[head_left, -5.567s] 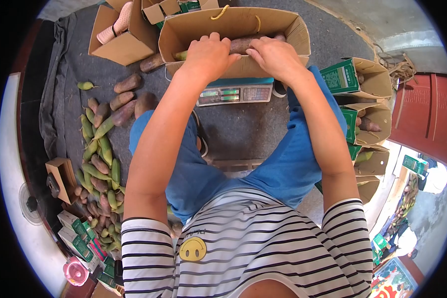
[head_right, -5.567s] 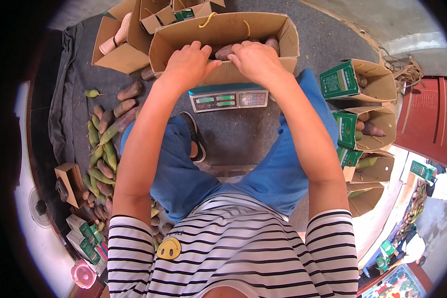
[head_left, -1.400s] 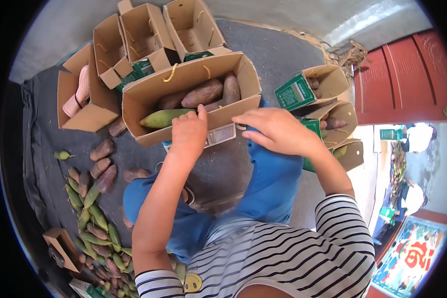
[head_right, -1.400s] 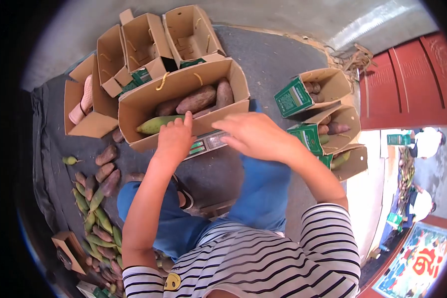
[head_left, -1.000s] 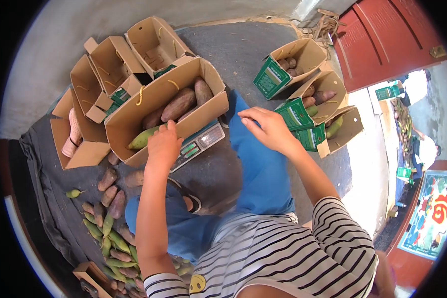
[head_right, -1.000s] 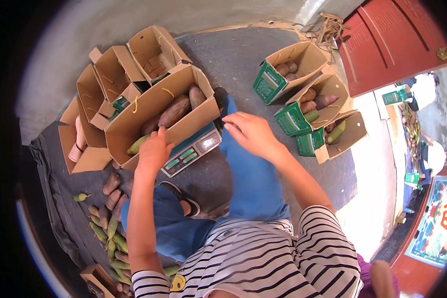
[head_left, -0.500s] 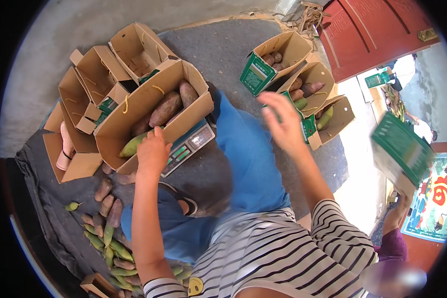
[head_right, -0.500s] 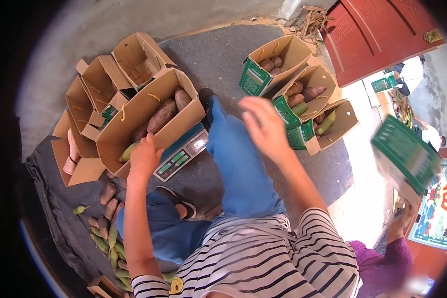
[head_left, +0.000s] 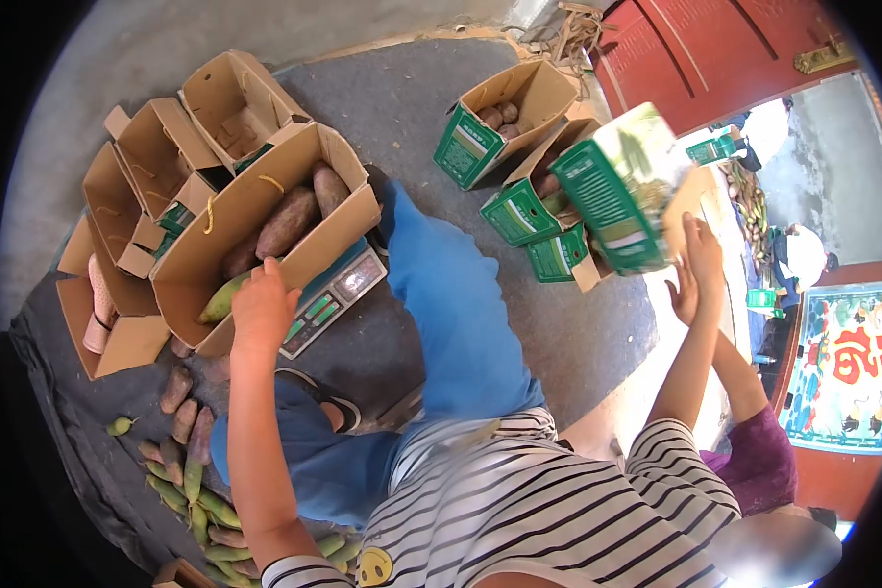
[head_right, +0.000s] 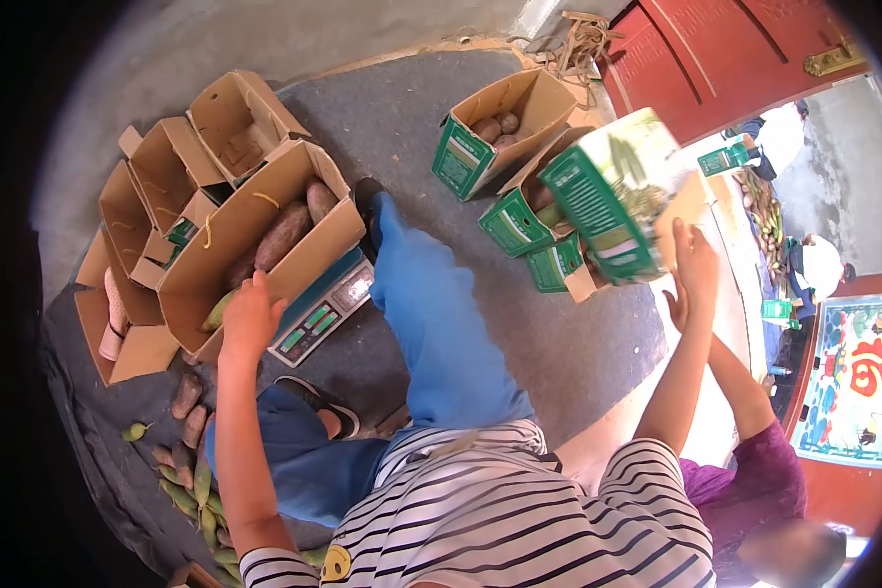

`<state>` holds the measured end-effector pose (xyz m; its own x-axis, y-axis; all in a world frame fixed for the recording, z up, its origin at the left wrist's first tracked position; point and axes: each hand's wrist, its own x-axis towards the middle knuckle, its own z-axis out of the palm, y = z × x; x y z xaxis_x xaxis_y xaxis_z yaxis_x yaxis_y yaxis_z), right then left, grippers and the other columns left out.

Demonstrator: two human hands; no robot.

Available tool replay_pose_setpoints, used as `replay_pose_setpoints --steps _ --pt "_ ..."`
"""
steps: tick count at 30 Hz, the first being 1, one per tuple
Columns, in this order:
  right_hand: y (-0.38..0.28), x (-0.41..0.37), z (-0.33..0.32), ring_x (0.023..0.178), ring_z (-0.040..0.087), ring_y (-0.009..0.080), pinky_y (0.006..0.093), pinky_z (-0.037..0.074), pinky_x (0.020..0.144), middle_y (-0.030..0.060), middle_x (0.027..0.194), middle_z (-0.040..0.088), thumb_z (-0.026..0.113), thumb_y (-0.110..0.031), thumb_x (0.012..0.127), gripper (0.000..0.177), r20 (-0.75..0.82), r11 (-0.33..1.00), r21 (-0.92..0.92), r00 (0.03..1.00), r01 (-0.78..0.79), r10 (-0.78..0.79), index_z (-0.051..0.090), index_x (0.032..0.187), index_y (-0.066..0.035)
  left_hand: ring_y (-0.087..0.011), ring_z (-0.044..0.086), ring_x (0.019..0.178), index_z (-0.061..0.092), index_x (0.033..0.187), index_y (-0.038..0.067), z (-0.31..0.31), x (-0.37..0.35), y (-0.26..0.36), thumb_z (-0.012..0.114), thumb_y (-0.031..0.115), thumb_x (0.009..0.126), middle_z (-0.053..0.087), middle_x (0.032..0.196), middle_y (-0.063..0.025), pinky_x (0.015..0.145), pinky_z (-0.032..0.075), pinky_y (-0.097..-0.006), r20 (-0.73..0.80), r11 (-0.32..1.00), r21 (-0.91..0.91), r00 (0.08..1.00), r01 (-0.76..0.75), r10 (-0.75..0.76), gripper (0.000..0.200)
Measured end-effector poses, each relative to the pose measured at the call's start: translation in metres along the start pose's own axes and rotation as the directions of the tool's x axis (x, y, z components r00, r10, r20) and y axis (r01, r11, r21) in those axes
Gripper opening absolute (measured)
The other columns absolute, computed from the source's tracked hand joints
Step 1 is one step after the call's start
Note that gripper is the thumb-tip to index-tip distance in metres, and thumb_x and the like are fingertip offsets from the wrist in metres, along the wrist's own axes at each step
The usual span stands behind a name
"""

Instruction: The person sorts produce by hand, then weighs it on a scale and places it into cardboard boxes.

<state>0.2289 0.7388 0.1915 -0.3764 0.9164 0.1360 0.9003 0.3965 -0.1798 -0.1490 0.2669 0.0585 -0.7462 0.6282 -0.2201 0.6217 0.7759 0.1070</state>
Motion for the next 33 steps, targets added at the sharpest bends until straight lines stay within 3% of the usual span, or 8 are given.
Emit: replay_pose_setpoints --steps 2,4,7,11,13,16,22,33 --pt "-0.005 0.001 0.049 0.093 0.062 0.0351 0.0443 0.048 0.08 0.0223 0.111 0.061 0.051 -0.057 0.087 0.071 0.07 0.768 0.587 0.961 -0.255 0.266 0.053 0.121 0.004 -0.0308 0.062 0.091 0.046 0.118 0.0 0.001 0.0 -0.001 0.071 0.026 0.078 0.06 0.101 -0.0164 0.074 0.051 -0.0408 0.005 1.0 -0.004 1.0 -0.001 0.001 0.055" --pt "0.005 0.005 0.081 0.086 0.062 0.0319 0.0421 0.05 0.077 0.0214 0.113 0.059 0.058 -0.055 0.084 0.073 0.158 0.64 0.645 0.892 -0.418 0.424 0.05 0.124 0.005 -0.0309 0.063 0.091 0.046 0.116 0.001 0.0 -0.003 -0.002 0.071 0.027 0.078 0.06 0.1 -0.0162 0.074 0.051 -0.041 -0.007 1.0 -0.008 1.0 -0.005 0.005 0.053" --pt "0.042 0.019 0.135 0.081 0.061 0.0307 0.0406 0.049 0.072 0.0211 0.105 0.06 0.067 -0.051 0.078 0.068 -0.175 0.621 0.717 0.782 -0.315 0.599 0.054 0.118 0.002 -0.0311 0.063 0.09 0.047 0.113 0.002 0.001 -0.004 -0.002 0.071 0.027 0.078 0.061 0.098 -0.016 0.074 0.051 -0.041 -0.019 1.0 -0.017 1.0 -0.022 0.022 0.049" --pt "0.009 -0.025 0.098 0.089 0.061 0.0286 0.0437 0.051 0.076 0.018 0.106 0.062 0.066 -0.046 0.08 0.063 0.534 0.061 0.774 0.702 -0.63 0.471 0.053 0.12 0.0 -0.0303 0.063 0.09 0.048 0.11 0.004 -0.004 -0.003 -0.001 0.071 0.03 0.078 0.062 0.097 -0.0149 0.075 0.05 -0.0408 -0.009 0.999 -0.033 1.0 0.02 -0.021 0.047" --pt "0.01 -0.02 0.101 0.094 0.061 0.0272 0.0422 0.052 0.079 0.0161 0.108 0.062 0.063 -0.038 0.085 0.054 0.573 0.011 0.793 0.753 -0.609 0.323 0.052 0.121 0.0 -0.0293 0.063 0.09 0.049 0.111 0.004 -0.002 -0.003 -0.001 0.071 0.031 0.078 0.062 0.097 -0.014 0.074 0.05 -0.0409 -0.02 0.999 -0.016 0.999 0.038 -0.038 0.049" --pt "0.022 0.034 0.123 0.097 0.061 0.0228 0.0359 0.051 0.083 0.012 0.106 0.063 0.056 -0.017 0.093 0.033 0.147 0.09 0.982 0.97 -0.167 0.193 0.054 0.12 0.002 -0.0282 0.063 0.089 0.049 0.112 0.004 0.003 -0.002 0.0 0.072 0.032 0.077 0.062 0.097 -0.0132 0.074 0.05 -0.0405 -0.026 0.999 0.0 0.999 0.039 -0.039 0.05" --pt "-0.162 0.04 0.06 0.091 0.057 0.0143 0.0273 0.045 0.081 0.0093 0.105 0.063 0.059 -0.018 0.091 0.034 -0.405 0.506 0.742 0.896 0.44 -0.185 0.056 0.115 0.007 -0.0311 0.059 0.097 0.048 0.114 0.002 -0.004 -0.002 0.001 0.07 0.027 0.079 0.059 0.101 -0.0146 0.08 0.048 -0.0427 0.036 0.995 -0.053 0.996 0.081 -0.079 0.047" --pt "-0.418 0.078 0.193 0.085 0.064 0.0343 0.0418 0.049 0.072 0.0172 0.093 0.066 0.055 -0.026 0.09 0.024 -0.453 0.506 0.399 0.644 0.765 -0.617 0.059 0.103 -0.006 -0.0293 0.062 0.091 0.047 0.116 0.003 -0.002 -0.002 0.002 0.07 0.031 0.079 0.059 0.098 -0.0135 0.074 0.05 -0.0401 0.023 0.997 0.044 0.998 0.058 -0.059 0.052"
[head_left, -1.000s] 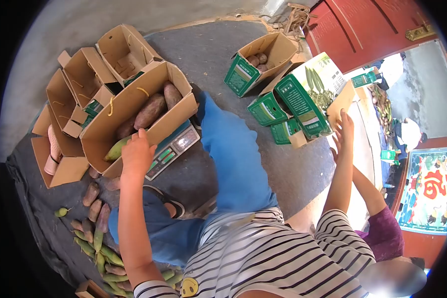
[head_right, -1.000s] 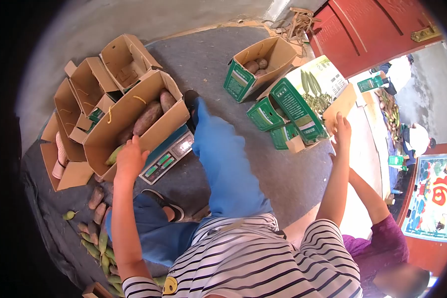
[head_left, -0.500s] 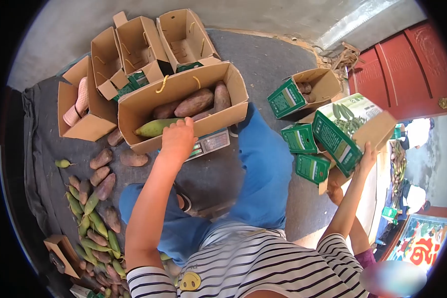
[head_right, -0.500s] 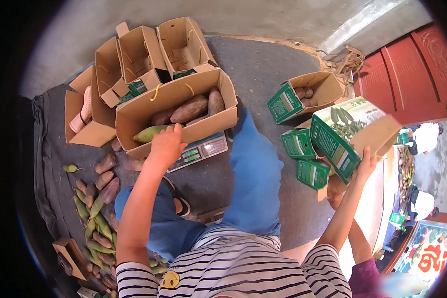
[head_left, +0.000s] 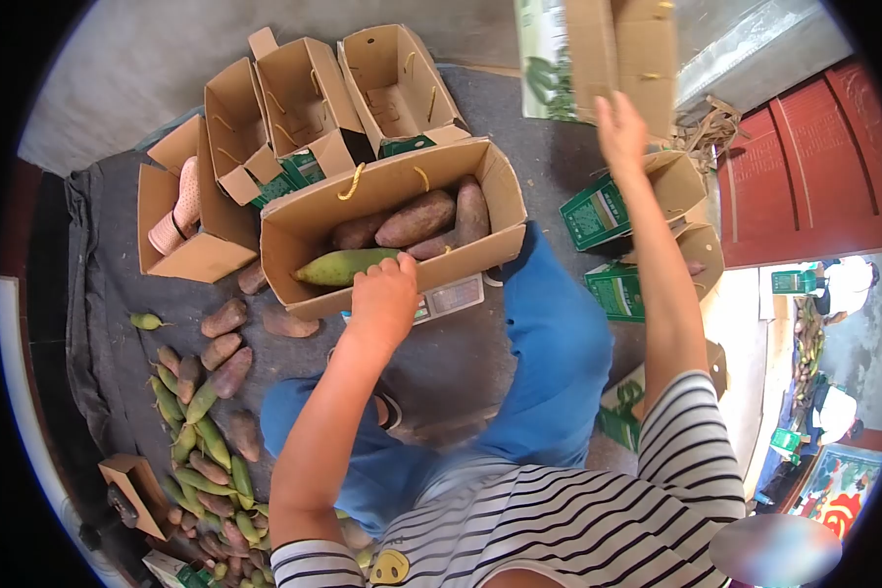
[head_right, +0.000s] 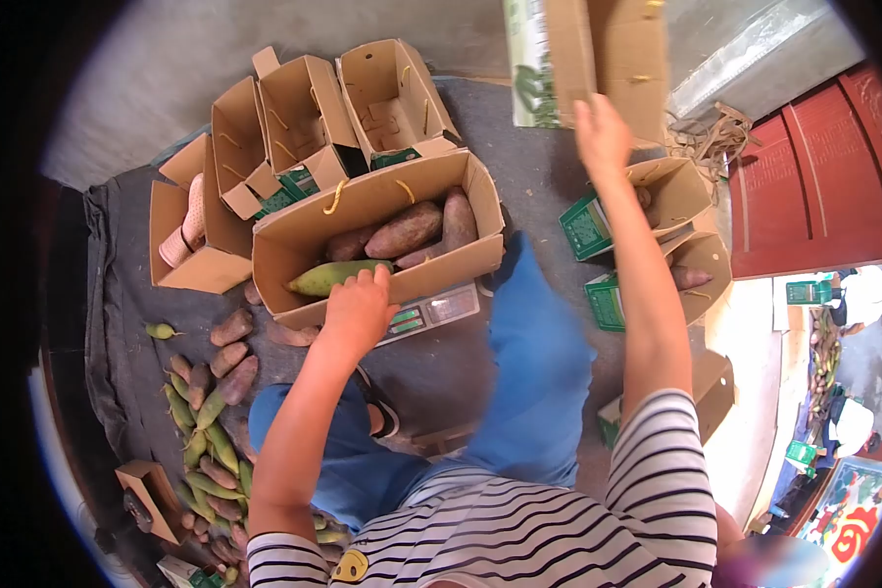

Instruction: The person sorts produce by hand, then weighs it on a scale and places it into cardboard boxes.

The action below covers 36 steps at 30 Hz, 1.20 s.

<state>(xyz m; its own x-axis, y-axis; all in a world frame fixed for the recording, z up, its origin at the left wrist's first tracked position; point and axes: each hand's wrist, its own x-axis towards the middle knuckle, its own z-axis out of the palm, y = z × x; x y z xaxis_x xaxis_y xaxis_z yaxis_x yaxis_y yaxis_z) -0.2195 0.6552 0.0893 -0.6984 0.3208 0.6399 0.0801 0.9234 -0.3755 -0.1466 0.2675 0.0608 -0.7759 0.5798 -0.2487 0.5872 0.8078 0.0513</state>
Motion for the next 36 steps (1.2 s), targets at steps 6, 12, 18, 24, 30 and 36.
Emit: replay_pose_setpoints --steps 6,12,18,24,30,36 --pt "-0.003 -0.012 0.153 0.084 0.063 0.0379 0.0481 0.049 0.072 0.0192 0.09 0.065 0.055 -0.03 0.087 0.025 0.367 0.984 -0.174 0.924 -0.046 0.108 0.058 0.1 -0.009 -0.0283 0.061 0.091 0.046 0.121 0.001 0.004 0.003 0.002 0.071 0.031 0.077 0.059 0.096 -0.0124 0.075 0.05 -0.0388 -0.01 0.998 0.059 1.0 0.016 -0.016 0.058" --pt "0.007 -0.038 0.228 0.107 0.057 0.0359 0.0465 0.045 0.089 0.0219 0.111 0.061 0.06 -0.03 0.085 0.037 0.804 0.982 -0.022 0.58 -0.189 0.129 0.054 0.114 -0.007 -0.0282 0.062 0.09 0.045 0.124 0.001 0.003 0.005 0.0 0.071 0.03 0.077 0.059 0.096 -0.0124 0.075 0.05 -0.0385 -0.008 1.0 0.021 1.0 0.009 -0.008 0.06" --pt "0.0 -0.048 0.165 0.108 0.057 0.0351 0.044 0.045 0.092 0.0185 0.115 0.061 0.058 -0.03 0.086 0.042 0.676 0.999 0.006 0.736 -0.05 0.033 0.053 0.122 -0.008 -0.0297 0.062 0.089 0.045 0.124 0.0 -0.007 0.004 0.0 0.069 0.028 0.079 0.058 0.099 -0.0145 0.074 0.05 -0.0393 0.056 1.0 -0.007 0.998 -0.016 0.016 0.057" --pt "0.098 -0.086 -0.025 0.098 0.06 0.0331 0.0398 0.047 0.085 0.0141 0.104 0.064 0.058 -0.014 0.079 0.03 -0.074 0.946 -0.239 0.975 -0.219 0.207 0.064 0.109 -0.011 -0.0326 0.061 0.09 0.043 0.127 0.0 -0.009 0.002 -0.002 0.068 0.023 0.08 0.058 0.099 -0.0173 0.074 0.05 -0.0411 0.051 0.998 -0.043 0.998 -0.036 0.038 0.058" --pt "0.323 -0.268 -0.201 0.074 0.066 0.0333 0.0438 0.054 0.066 0.0197 0.079 0.066 0.068 -0.04 0.073 0.051 -0.253 0.235 -0.676 0.52 -0.698 0.816 0.063 0.091 0.007 -0.0367 0.059 0.094 0.042 0.127 -0.001 -0.01 0.004 -0.001 0.067 0.019 0.081 0.058 0.104 -0.0209 0.077 0.049 -0.0432 0.059 0.994 -0.104 0.998 -0.031 0.037 0.056" --pt "0.327 -0.31 -0.198 0.04 0.048 0.0138 0.0282 0.035 0.035 0.0061 0.056 0.054 0.065 -0.038 0.079 0.035 0.116 0.017 -0.414 -0.034 -0.91 0.993 0.059 0.072 -0.005 -0.0369 0.059 0.091 0.043 0.124 0.0 -0.007 0.004 -0.001 0.064 0.018 0.083 0.058 0.102 -0.0207 0.076 0.049 -0.0433 0.014 0.991 -0.123 0.998 -0.055 0.058 0.049"
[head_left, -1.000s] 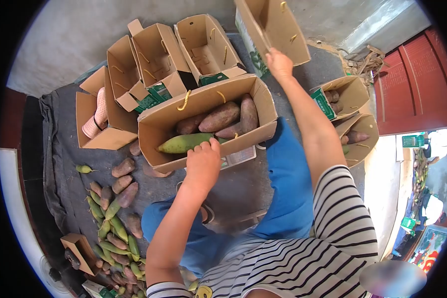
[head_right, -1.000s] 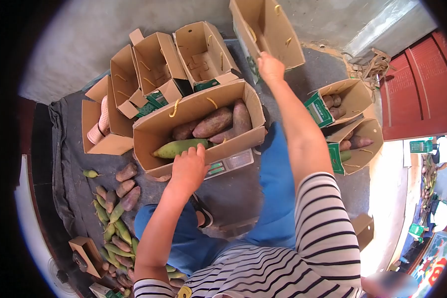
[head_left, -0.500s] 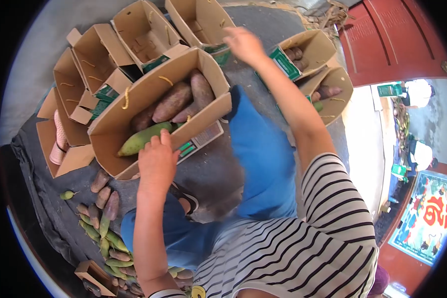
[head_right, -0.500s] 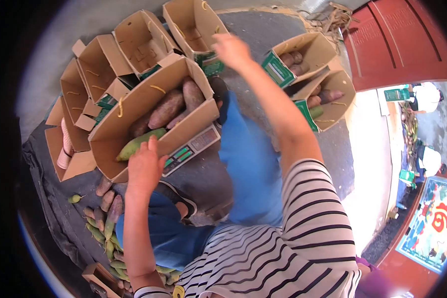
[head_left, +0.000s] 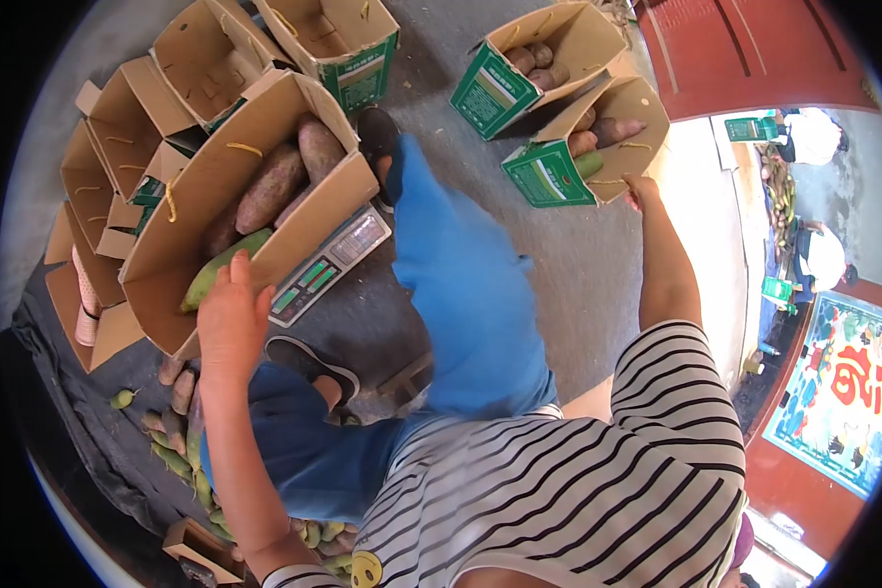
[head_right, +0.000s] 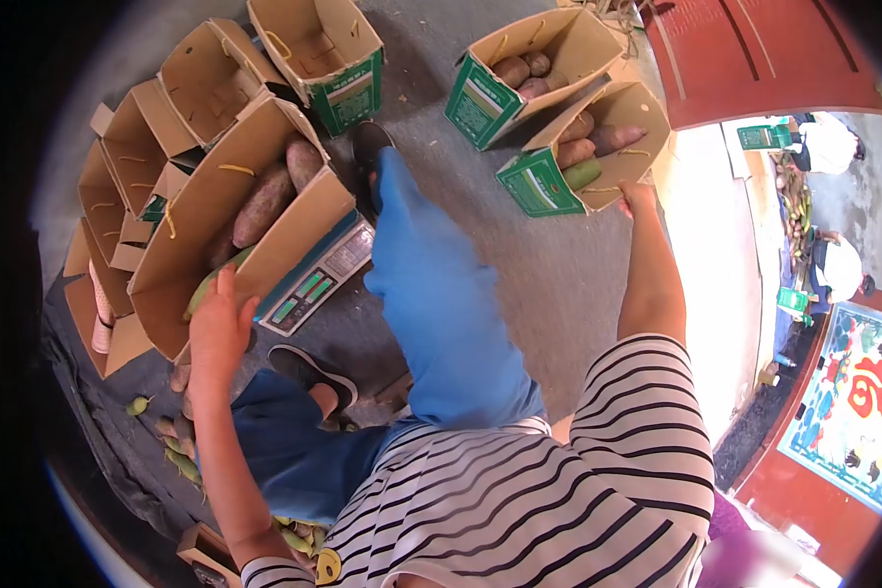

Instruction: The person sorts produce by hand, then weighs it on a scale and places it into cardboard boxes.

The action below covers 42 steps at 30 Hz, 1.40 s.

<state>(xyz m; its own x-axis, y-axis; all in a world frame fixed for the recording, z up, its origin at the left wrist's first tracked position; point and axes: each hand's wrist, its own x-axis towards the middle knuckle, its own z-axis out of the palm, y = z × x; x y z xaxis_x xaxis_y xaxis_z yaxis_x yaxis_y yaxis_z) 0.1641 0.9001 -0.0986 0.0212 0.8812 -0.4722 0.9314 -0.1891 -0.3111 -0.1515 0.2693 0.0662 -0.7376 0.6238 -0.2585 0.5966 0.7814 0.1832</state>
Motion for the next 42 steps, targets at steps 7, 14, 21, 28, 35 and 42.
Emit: replay_pose_setpoints --steps 7,14,21,28,35,42 --pt "0.043 -0.031 -0.003 0.04 0.049 0.0156 0.0288 0.035 0.035 0.007 0.054 0.055 0.062 -0.025 0.081 0.026 -0.02 0.979 0.198 0.999 0.038 -0.035 0.06 0.069 -0.002 -0.0398 0.059 0.093 0.043 0.121 0.001 0.004 0.003 -0.003 0.061 0.017 0.086 0.057 0.106 -0.0229 0.075 0.049 -0.0454 0.004 1.0 0.01 1.0 -0.028 0.028 0.043" --pt "0.18 -0.082 -0.03 0.049 0.059 0.0238 0.0368 0.046 0.055 0.0128 0.05 0.058 0.053 -0.038 0.079 0.044 -0.219 0.983 -0.13 0.963 0.133 -0.159 0.062 0.056 -0.002 -0.0422 0.056 0.099 0.04 0.127 0.001 0.006 -0.003 -0.002 0.059 0.016 0.087 0.055 0.114 -0.0247 0.079 0.046 -0.0466 0.002 0.999 0.015 0.999 -0.047 0.047 0.046" --pt "0.367 -0.175 -0.035 0.045 0.058 0.0219 0.0345 0.046 0.046 0.0108 0.052 0.058 0.063 -0.035 0.077 0.038 -0.305 0.963 0.228 0.929 -0.144 0.211 0.063 0.066 0.001 -0.0427 0.055 0.101 0.039 0.128 0.001 0.01 -0.003 -0.008 0.058 0.016 0.088 0.054 0.115 -0.0264 0.08 0.046 -0.0469 -0.002 0.997 0.013 0.997 -0.078 0.078 0.047" --pt "0.307 -0.169 -0.107 0.083 0.065 0.035 0.0461 0.051 0.07 0.0215 0.088 0.067 0.051 -0.04 0.087 0.041 -0.357 0.766 -0.614 0.932 -0.187 -0.058 0.067 0.089 -0.002 -0.0417 0.057 0.098 0.04 0.126 0.0 0.007 0.001 -0.01 0.061 0.018 0.086 0.054 0.114 -0.0254 0.079 0.048 -0.0452 0.024 0.998 0.028 0.998 -0.056 0.056 0.05" --pt "-0.079 -0.061 -0.011 0.054 0.058 0.0252 0.0376 0.045 0.06 0.0118 0.055 0.057 0.048 -0.054 0.087 0.062 -0.064 0.826 0.022 0.825 0.563 -0.561 0.059 0.057 -0.001 -0.0405 0.058 0.093 0.043 0.122 0.001 0.005 0.002 -0.008 0.064 0.017 0.083 0.057 0.106 -0.0224 0.076 0.048 -0.045 0.021 1.0 -0.03 1.0 -0.007 0.008 0.047" --pt "-0.202 -0.007 0.074 0.037 0.049 0.0131 0.0272 0.035 0.03 0.0043 0.056 0.054 0.066 -0.042 0.078 0.037 0.232 0.91 0.4 0.949 0.108 -0.214 0.055 0.072 -0.006 -0.0389 0.058 0.091 0.045 0.12 0.001 0.003 0.003 -0.005 0.065 0.014 0.081 0.058 0.101 -0.0212 0.076 0.047 -0.0445 -0.029 0.998 -0.06 0.999 -0.021 0.02 0.045"
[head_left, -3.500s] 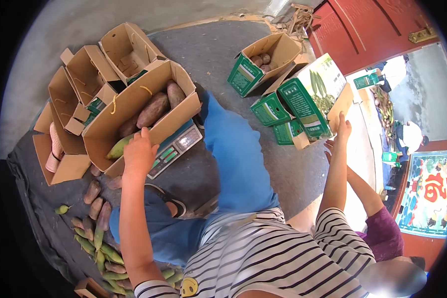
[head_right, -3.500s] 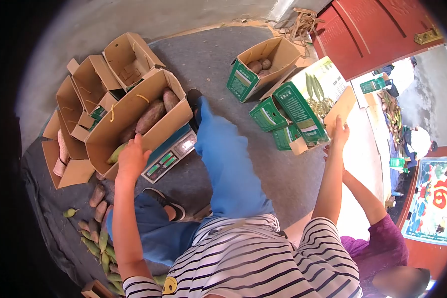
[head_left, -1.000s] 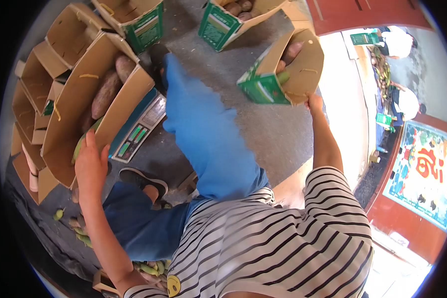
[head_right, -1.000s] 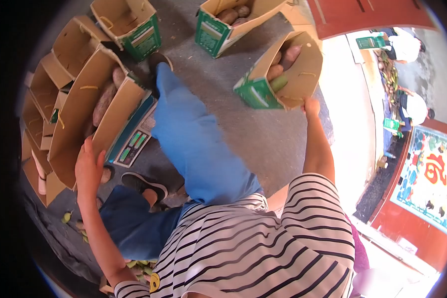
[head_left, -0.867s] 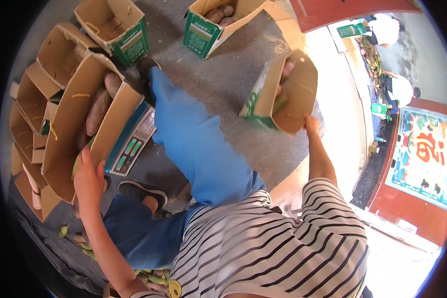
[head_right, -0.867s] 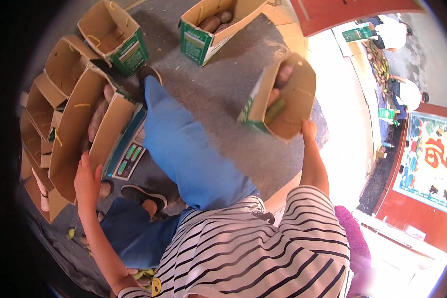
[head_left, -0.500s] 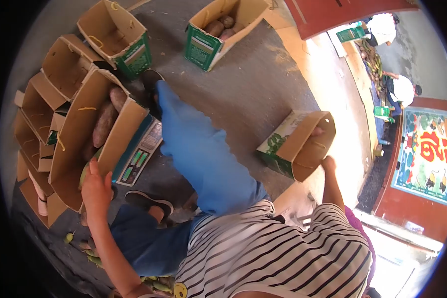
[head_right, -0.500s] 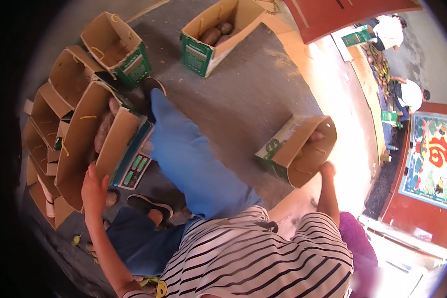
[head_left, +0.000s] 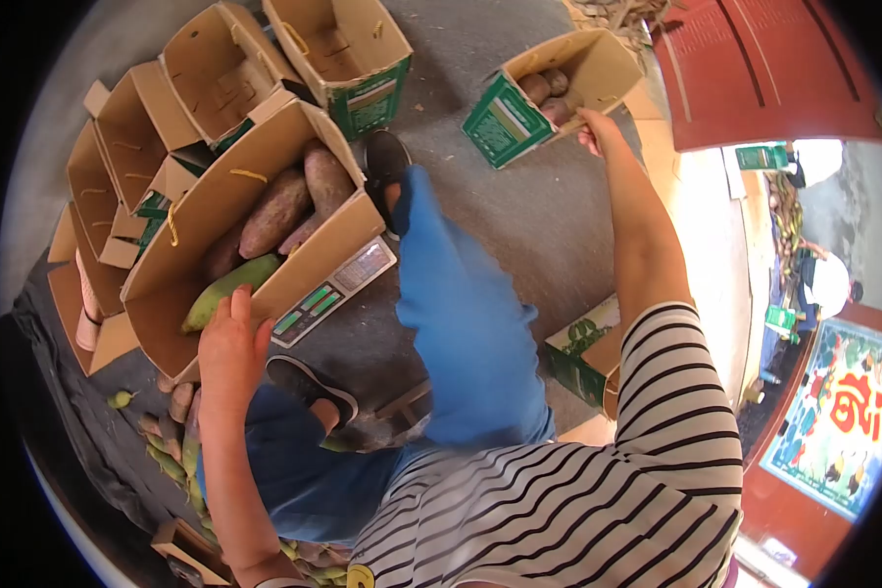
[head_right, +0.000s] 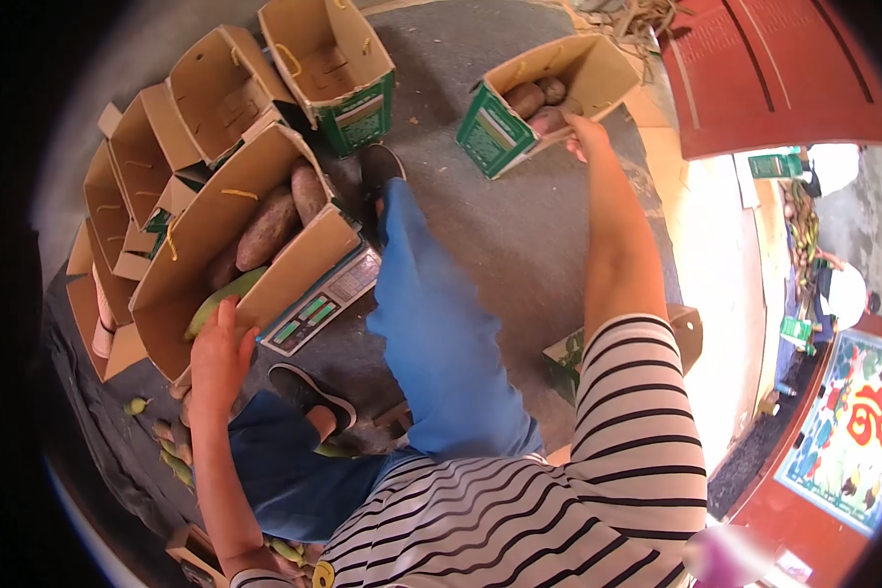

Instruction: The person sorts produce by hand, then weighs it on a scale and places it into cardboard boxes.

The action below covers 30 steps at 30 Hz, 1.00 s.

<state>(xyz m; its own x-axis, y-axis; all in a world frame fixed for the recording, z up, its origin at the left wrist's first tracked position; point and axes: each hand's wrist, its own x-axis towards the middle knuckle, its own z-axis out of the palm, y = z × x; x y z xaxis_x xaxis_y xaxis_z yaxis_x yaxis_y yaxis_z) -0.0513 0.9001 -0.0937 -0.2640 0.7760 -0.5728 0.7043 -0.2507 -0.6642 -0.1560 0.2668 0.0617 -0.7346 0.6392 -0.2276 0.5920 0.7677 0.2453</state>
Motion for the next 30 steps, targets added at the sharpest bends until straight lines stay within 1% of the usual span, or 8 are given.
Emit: replay_pose_setpoints --steps 8,13,18,24,26,28,29,30 --pt "0.1 -0.019 -0.069 0.033 0.043 0.0176 0.0279 0.034 0.029 0.0056 0.051 0.049 0.063 -0.019 0.079 0.017 -0.105 0.975 0.189 0.985 -0.116 0.137 0.054 0.078 -0.004 -0.0416 0.056 0.094 0.043 0.123 0.001 0.002 -0.002 -0.001 0.062 0.013 0.083 0.057 0.106 -0.0241 0.077 0.046 -0.0463 0.049 1.0 -0.001 0.999 0.0 0.001 0.045" --pt "0.197 -0.064 -0.155 0.032 0.043 0.0181 0.0291 0.033 0.029 0.0059 0.05 0.048 0.068 -0.02 0.076 0.021 -0.282 0.997 -0.034 0.957 -0.075 0.063 0.054 0.069 -0.005 -0.0387 0.057 0.093 0.041 0.127 0.001 0.0 -0.006 0.002 0.062 0.016 0.085 0.056 0.105 -0.0215 0.076 0.047 -0.0442 0.044 0.999 0.053 0.999 -0.001 -0.002 0.049" --pt "0.235 -0.186 -0.196 0.039 0.053 0.0192 0.0297 0.038 0.032 0.0068 0.049 0.05 0.063 -0.02 0.079 0.024 -0.331 0.897 -0.2 0.889 -0.395 0.318 0.055 0.067 -0.001 -0.0408 0.057 0.095 0.037 0.13 0.001 0.003 -0.007 -0.002 0.06 0.017 0.087 0.056 0.111 -0.0237 0.077 0.048 -0.0459 0.054 0.996 0.089 0.999 -0.008 0.003 0.052" --pt "0.206 -0.277 -0.181 0.062 0.066 0.0265 0.0379 0.052 0.062 0.0156 0.067 0.065 0.048 -0.027 0.09 0.035 -0.301 0.343 -0.875 0.939 -0.341 0.166 0.066 0.079 0.0 -0.0379 0.057 0.097 0.039 0.128 -0.002 0.0 -0.006 0.001 0.061 0.016 0.085 0.055 0.111 -0.022 0.079 0.048 -0.0438 0.074 0.993 0.119 0.997 0.007 -0.016 0.052" --pt "0.169 -0.316 -0.152 0.073 0.066 0.029 0.0406 0.05 0.067 0.0142 0.077 0.066 0.049 -0.031 0.09 0.033 -0.012 0.37 -0.926 0.972 0.079 -0.236 0.067 0.082 -0.004 -0.038 0.058 0.098 0.039 0.128 -0.002 0.0 -0.005 0.002 0.062 0.016 0.085 0.055 0.111 -0.0225 0.079 0.049 -0.0437 0.061 0.994 0.107 0.998 -0.011 0.004 0.052" --pt "0.072 -0.386 -0.112 0.078 0.063 0.0323 0.0405 0.048 0.069 0.0142 0.083 0.064 0.056 -0.025 0.089 0.024 0.026 0.369 -0.867 0.77 0.334 -0.637 0.065 0.085 -0.004 -0.0382 0.058 0.098 0.039 0.128 -0.001 0.001 -0.006 0.003 0.063 0.016 0.085 0.055 0.112 -0.0227 0.08 0.049 -0.0435 0.06 0.995 0.095 0.998 0.009 -0.015 0.052" --pt "0.038 -0.412 -0.104 0.078 0.061 0.0302 0.0382 0.047 0.073 0.0137 0.082 0.063 0.061 -0.013 0.086 0.011 -0.07 0.438 -0.691 0.55 0.574 -0.832 0.062 0.086 -0.002 -0.0382 0.058 0.098 0.039 0.127 -0.001 0.001 -0.005 0.003 0.063 0.016 0.084 0.055 0.112 -0.0228 0.08 0.049 -0.0434 0.057 0.996 0.088 0.998 0.014 -0.019 0.052" --pt "0.011 -0.432 -0.111 0.083 0.06 0.029 0.0363 0.047 0.077 0.0122 0.091 0.064 0.062 -0.007 0.084 0.007 -0.076 0.212 -0.82 0.267 0.531 -0.961 0.062 0.089 -0.002 -0.0383 0.058 0.098 0.039 0.127 -0.001 0.002 -0.005 0.002 0.064 0.016 0.084 0.055 0.112 -0.0227 0.08 0.049 -0.0433 0.052 0.996 0.085 0.999 -0.007 0.002 0.053"
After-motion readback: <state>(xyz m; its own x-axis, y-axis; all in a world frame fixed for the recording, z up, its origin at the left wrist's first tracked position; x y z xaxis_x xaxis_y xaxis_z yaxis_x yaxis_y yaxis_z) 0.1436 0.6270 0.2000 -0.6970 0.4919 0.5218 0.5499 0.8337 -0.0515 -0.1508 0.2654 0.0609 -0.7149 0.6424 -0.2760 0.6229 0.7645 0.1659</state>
